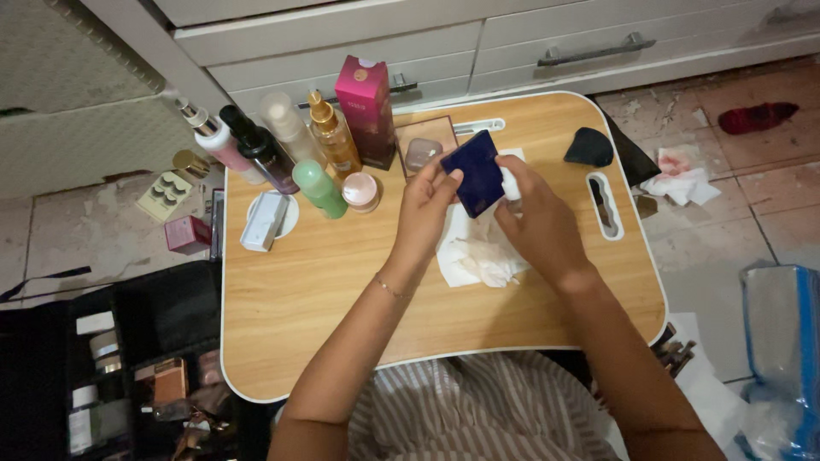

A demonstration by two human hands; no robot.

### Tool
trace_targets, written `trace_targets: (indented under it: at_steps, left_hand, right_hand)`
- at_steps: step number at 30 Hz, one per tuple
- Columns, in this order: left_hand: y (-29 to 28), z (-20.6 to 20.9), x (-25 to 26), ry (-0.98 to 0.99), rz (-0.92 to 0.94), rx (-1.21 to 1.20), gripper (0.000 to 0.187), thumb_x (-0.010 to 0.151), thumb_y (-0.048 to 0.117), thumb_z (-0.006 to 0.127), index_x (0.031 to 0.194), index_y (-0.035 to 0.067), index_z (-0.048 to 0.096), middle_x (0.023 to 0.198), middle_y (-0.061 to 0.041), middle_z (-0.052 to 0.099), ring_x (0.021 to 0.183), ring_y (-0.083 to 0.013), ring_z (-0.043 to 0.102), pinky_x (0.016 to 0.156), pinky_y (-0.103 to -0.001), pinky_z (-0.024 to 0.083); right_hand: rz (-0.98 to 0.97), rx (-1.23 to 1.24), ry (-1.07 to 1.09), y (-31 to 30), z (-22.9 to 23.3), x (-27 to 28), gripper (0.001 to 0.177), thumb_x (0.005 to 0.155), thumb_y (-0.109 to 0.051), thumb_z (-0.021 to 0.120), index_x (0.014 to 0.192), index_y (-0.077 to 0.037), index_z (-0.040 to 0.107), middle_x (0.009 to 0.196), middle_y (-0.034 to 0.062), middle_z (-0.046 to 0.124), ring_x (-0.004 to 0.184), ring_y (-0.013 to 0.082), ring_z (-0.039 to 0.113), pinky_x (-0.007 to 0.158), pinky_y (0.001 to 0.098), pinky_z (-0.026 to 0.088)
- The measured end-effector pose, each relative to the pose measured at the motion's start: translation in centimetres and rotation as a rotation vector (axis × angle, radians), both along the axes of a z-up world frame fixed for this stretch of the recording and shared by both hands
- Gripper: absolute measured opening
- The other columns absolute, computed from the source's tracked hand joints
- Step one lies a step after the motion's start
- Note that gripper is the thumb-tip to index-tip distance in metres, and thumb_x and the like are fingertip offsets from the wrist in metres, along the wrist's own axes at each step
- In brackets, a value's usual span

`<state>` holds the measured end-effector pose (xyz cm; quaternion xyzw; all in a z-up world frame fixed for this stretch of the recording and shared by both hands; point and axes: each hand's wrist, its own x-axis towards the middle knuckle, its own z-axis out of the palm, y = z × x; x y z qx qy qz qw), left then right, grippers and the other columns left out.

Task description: The person wipes the surfaces of several makeup compacts and a small tool using a white tissue. They pick up each item from a black makeup bag, wipe it, and place it on a small wooden table.

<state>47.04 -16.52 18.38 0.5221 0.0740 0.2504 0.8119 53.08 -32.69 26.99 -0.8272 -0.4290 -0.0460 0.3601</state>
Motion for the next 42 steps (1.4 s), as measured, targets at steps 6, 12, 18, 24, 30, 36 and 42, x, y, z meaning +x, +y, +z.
trace_targets:
  at_steps: [6,12,18,24,30,36,42]
  left_hand:
    - [-0.1,-0.5,0.3,0.016,-0.029,-0.06,0.035,0.105,0.013,0.057,0.138,-0.001,0.058,0.115,-0.003,0.073,0.095,-0.0046,0.066,0.082,-0.021,0.052]
    - [0.2,-1.9,0.1,0.045,-0.027,-0.034,0.034,0.104,0.013,0.059,0.135,-0.001,0.061,0.108,-0.001,0.073,0.092,-0.0044,0.065,0.079,-0.021,0.052]
    - [0.1,-2.3,0.5,0.05,-0.056,-0.085,0.029,0.103,0.012,0.06,0.129,-0.001,0.062,0.106,-0.003,0.074,0.091,-0.0057,0.067,0.08,-0.023,0.053]
    - [0.4,-2.0,0.1,0.089,-0.048,-0.074,0.029,0.105,0.013,0.059,0.13,-0.001,0.063,0.107,-0.002,0.073,0.093,-0.0064,0.067,0.08,-0.023,0.055]
    - [1.0,-2.0,0.1,0.069,-0.044,-0.21,0.029,0.104,0.012,0.059,0.13,0.0,0.064,0.107,-0.002,0.069,0.092,-0.0087,0.067,0.077,-0.025,0.055]
    - [2.1,-1.5,-0.8,0.065,-0.032,-0.27,0.025,0.101,0.011,0.06,0.124,0.001,0.063,0.11,-0.004,0.071,0.095,-0.0108,0.07,0.083,-0.028,0.058]
    - [3.2,-1.2,-3.3,0.051,-0.098,-0.369,0.02,0.108,0.012,0.061,0.124,0.001,0.062,0.109,-0.004,0.07,0.089,-0.0104,0.066,0.078,-0.026,0.053]
  right_hand:
    - [0.004,-0.037,0.167,-0.6,-0.3,1.2,0.056,0.089,-0.007,0.068,0.142,-0.013,0.049,0.126,0.0194,0.067,0.109,0.0413,0.067,0.089,0.0437,0.052]
    - [0.092,0.086,0.068,-0.6,-0.3,1.4,0.061,0.089,-0.003,0.07,0.144,-0.011,0.046,0.132,0.0214,0.064,0.111,0.0423,0.067,0.089,0.0425,0.053]
    - [0.063,-0.038,0.247,0.3,0.8,0.4,0.058,0.088,-0.007,0.07,0.141,-0.015,0.049,0.121,0.0189,0.068,0.09,0.0348,0.072,0.075,0.04,0.055]
    - [0.072,-0.099,0.36,0.0,-0.3,0.1,0.06,0.087,-0.008,0.067,0.143,-0.018,0.048,0.112,0.018,0.072,0.088,0.0272,0.074,0.069,0.0373,0.057]
    - [0.057,0.196,0.129,-3.0,-3.5,4.0,0.067,0.098,-0.003,0.064,0.156,-0.005,0.031,0.13,0.0191,0.063,0.107,0.0263,0.069,0.088,0.036,0.056]
    - [-0.061,0.439,0.198,-4.1,-6.2,6.5,0.05,0.113,-0.002,0.064,0.15,-0.004,0.031,0.123,0.0093,0.056,0.116,0.02,0.06,0.103,0.0346,0.052]
    - [-0.161,0.328,0.047,-3.9,-5.4,5.7,0.063,0.099,-0.002,0.076,0.146,-0.003,0.035,0.131,0.0136,0.054,0.124,0.0265,0.057,0.109,0.0412,0.048]
